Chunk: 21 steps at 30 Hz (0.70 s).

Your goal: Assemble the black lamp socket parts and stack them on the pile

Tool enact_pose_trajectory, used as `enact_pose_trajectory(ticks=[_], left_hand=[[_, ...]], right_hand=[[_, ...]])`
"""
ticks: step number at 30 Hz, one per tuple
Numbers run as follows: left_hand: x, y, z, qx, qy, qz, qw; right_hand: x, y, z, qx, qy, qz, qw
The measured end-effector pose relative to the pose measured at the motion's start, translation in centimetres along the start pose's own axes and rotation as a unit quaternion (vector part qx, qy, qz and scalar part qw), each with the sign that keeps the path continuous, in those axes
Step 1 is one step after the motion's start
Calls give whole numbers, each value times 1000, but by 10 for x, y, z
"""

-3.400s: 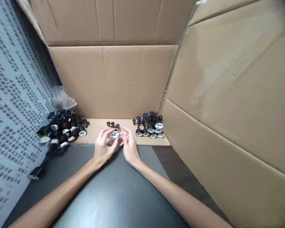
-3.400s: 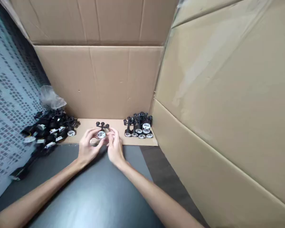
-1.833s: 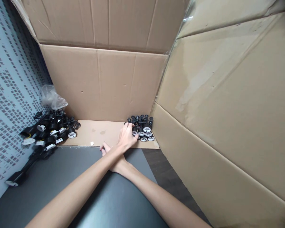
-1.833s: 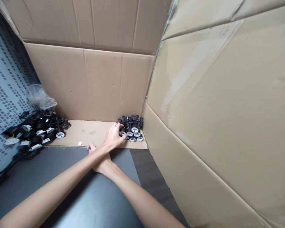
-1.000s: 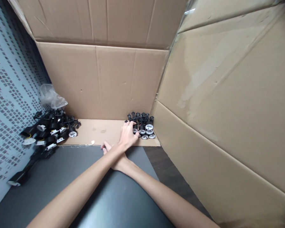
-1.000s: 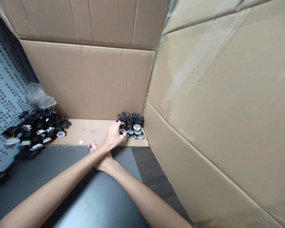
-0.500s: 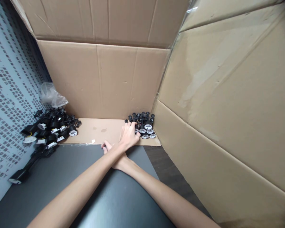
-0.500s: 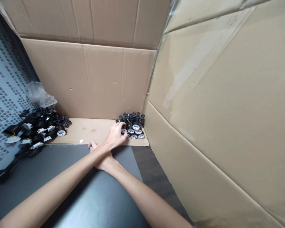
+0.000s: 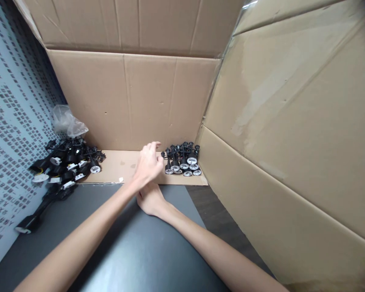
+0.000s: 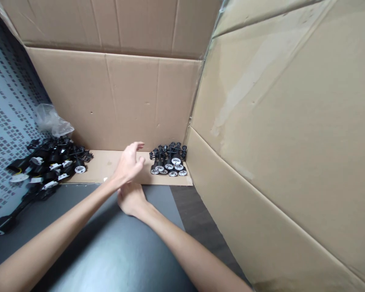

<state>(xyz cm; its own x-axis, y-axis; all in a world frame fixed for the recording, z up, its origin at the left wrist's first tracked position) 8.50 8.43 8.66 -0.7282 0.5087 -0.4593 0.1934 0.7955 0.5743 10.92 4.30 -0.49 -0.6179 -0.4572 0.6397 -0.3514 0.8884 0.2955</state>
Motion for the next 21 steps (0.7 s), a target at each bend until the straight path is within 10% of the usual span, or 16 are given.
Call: enact_pose_trajectory(ticks=[10,21], left_hand=[[65,7,-121,-9,97,-135,986],[141,-5,-220,142,385,-274,870]], right_hand=[[7,-6,-4,60,-74,-5,995],[5,-8,-1,68,-57,8,996]])
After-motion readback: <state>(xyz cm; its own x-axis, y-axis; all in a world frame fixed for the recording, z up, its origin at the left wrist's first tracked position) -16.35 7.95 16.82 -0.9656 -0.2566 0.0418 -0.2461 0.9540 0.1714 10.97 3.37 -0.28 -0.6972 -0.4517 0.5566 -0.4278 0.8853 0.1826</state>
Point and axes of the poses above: each hand's wrist, its own y-axis towards the middle knuckle, its own z-axis out of the palm, x = y × z, the point moved 5 cm from there along y, towards the middle knuckle, and after that the axes turned 4 degrees about y, right-handed, at the moved point
